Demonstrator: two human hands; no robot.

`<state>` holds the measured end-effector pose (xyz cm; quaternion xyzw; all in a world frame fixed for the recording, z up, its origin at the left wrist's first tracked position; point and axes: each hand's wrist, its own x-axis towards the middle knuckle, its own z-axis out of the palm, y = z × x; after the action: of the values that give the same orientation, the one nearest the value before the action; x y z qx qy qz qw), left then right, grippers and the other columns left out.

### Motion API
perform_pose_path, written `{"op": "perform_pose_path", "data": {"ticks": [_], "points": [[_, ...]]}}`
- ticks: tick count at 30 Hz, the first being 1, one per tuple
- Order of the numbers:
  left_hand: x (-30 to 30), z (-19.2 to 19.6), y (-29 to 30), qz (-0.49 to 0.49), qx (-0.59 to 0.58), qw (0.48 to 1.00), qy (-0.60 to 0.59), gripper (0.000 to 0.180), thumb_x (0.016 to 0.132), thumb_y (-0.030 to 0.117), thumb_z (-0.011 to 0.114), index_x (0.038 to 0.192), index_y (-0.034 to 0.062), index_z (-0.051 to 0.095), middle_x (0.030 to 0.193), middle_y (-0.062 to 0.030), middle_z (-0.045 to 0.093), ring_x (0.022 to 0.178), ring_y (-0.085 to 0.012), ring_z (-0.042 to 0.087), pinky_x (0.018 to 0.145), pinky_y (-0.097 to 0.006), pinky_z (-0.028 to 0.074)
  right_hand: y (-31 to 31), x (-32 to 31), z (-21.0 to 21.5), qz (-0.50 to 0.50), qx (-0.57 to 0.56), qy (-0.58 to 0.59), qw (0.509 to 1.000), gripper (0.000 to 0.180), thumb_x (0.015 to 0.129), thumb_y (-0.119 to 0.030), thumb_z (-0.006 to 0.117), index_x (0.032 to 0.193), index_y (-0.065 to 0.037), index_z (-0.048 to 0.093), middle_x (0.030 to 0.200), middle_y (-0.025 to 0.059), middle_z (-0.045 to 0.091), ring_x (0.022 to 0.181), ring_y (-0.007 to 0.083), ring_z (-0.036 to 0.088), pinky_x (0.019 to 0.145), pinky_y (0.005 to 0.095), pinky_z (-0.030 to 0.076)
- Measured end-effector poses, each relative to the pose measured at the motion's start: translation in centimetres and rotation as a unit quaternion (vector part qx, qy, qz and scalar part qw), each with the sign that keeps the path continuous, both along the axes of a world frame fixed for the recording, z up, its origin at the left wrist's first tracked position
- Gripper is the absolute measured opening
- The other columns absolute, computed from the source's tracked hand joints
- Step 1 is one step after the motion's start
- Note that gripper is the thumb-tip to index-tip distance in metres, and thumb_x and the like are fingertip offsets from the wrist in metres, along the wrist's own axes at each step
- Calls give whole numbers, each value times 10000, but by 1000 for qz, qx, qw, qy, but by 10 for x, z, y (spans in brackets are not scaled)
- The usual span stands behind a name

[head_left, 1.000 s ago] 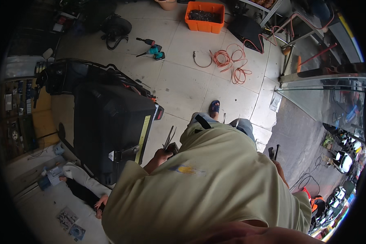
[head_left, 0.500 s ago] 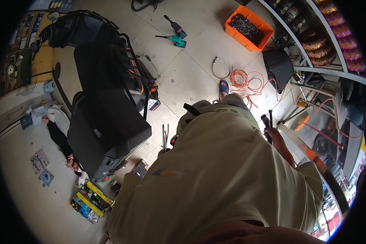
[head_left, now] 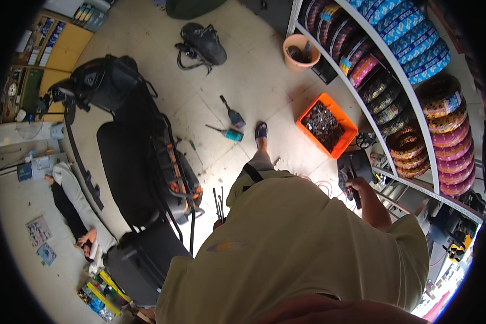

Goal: The person assembles a moped by attaching a black plastic cover to the rear wheel area using a cordless drill and hand tools. They position the cover, secure it with screws, and then organize tools into a drawer.

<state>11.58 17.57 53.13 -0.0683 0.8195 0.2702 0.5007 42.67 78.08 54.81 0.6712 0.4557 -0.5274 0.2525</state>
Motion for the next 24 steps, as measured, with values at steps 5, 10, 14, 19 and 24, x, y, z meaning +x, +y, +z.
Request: {"op": "perform_pose_path", "data": {"ticks": [5,10,14,19,24], "points": [[-185,25,142,4,75,995,62,332,714,263,816,839,6,646,795,-97,664,701,-164,585,624,-361,455,38,-58,11,-27,-2,-25,999,159,676,-65,730,705,70,652,610,136,627,489,211,594,459,367,497],[-381,116,306,15,58,973,222,375,678,222,837,890,-10,634,806,-107,669,707,-190,607,634,-368,472,54,-113,2,-161,-69,50,983,153,705,-128,728,738,8,667,629,92,623,519,179,571,503,339,469],[-522,156,450,-14,74,921,382,348,705,219,798,908,-4,624,797,-105,665,698,-189,615,647,-363,484,102,-171,-4,-189,-73,48,978,155,708,-132,726,742,6,666,631,90,622,521,178,569,504,336,466],[-639,268,663,60,267,876,397,221,743,196,756,819,15,656,724,-45,628,633,-124,563,582,-298,455,214,-252,-20,-190,-57,67,978,156,712,-136,724,747,4,665,633,88,621,522,176,566,505,333,463],[-730,346,866,99,460,830,300,277,752,267,786,815,25,668,687,-22,603,549,-119,518,501,-295,409,330,-341,-6,-185,-2,96,978,157,716,-141,721,752,1,664,635,86,620,524,175,562,507,330,460]]}}
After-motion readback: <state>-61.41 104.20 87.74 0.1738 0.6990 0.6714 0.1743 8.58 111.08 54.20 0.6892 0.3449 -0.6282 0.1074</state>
